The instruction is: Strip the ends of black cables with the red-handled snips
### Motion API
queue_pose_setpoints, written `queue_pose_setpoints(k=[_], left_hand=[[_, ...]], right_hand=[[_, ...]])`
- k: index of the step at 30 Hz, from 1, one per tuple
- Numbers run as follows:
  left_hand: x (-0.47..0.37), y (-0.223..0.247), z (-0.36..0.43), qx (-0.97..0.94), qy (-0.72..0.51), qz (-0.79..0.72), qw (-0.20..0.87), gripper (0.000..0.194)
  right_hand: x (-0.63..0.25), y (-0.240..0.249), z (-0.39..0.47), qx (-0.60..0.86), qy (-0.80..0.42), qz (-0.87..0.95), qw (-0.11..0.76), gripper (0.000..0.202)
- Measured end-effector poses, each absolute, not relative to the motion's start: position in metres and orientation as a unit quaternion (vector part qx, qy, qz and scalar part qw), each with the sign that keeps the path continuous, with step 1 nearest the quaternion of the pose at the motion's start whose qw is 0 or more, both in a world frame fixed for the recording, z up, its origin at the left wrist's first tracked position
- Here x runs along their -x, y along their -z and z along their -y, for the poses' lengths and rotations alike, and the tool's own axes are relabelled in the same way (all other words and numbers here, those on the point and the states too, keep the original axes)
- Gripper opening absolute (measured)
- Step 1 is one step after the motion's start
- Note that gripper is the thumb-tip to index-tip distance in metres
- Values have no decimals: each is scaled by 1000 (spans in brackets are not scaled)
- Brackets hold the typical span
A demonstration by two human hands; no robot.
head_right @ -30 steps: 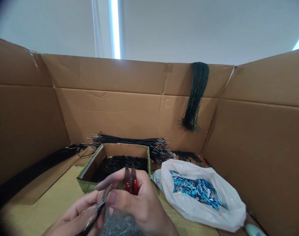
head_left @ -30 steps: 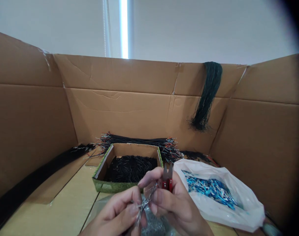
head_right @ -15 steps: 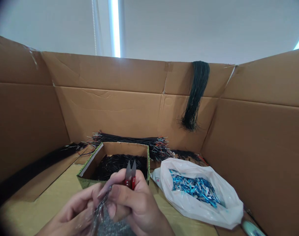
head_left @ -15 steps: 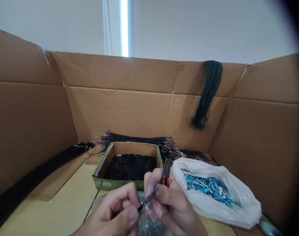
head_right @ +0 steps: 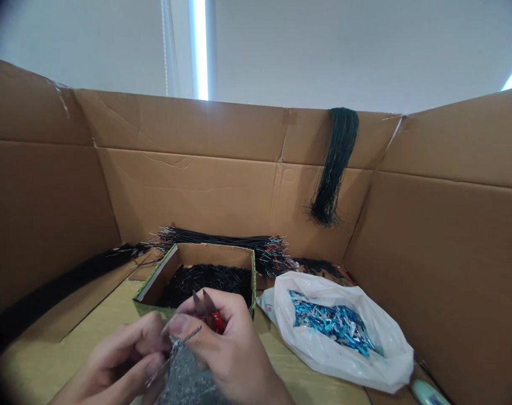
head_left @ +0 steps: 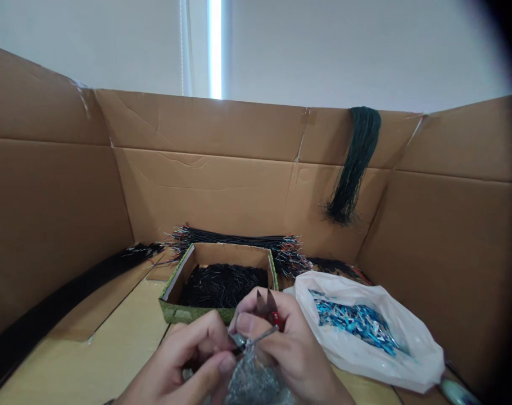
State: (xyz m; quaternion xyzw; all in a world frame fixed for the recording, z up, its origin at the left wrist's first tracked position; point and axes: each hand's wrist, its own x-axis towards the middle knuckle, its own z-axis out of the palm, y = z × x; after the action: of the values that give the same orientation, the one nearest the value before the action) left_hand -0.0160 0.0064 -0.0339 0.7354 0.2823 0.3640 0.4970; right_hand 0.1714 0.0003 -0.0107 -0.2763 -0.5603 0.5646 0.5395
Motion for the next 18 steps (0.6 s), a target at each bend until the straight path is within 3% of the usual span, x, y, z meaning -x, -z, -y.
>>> queue_pose_setpoints(k=[5,8,13,18], left_hand=[[11,24,-7,-773,-413,-299,377,32],[10,22,-8,-766,-435,-308,360,27],[10,25,-8,-768,-436,-326,337,12],[11,23,-5,-792,-411,-331,308,13]], right_hand=[[-176,8,-4,343,-387,572,637,25],[-182,5,8,371,-192,616,668,25],[-175,2,26,389,139,694,589,29],[-167,10,22,410,233,691,548,26]])
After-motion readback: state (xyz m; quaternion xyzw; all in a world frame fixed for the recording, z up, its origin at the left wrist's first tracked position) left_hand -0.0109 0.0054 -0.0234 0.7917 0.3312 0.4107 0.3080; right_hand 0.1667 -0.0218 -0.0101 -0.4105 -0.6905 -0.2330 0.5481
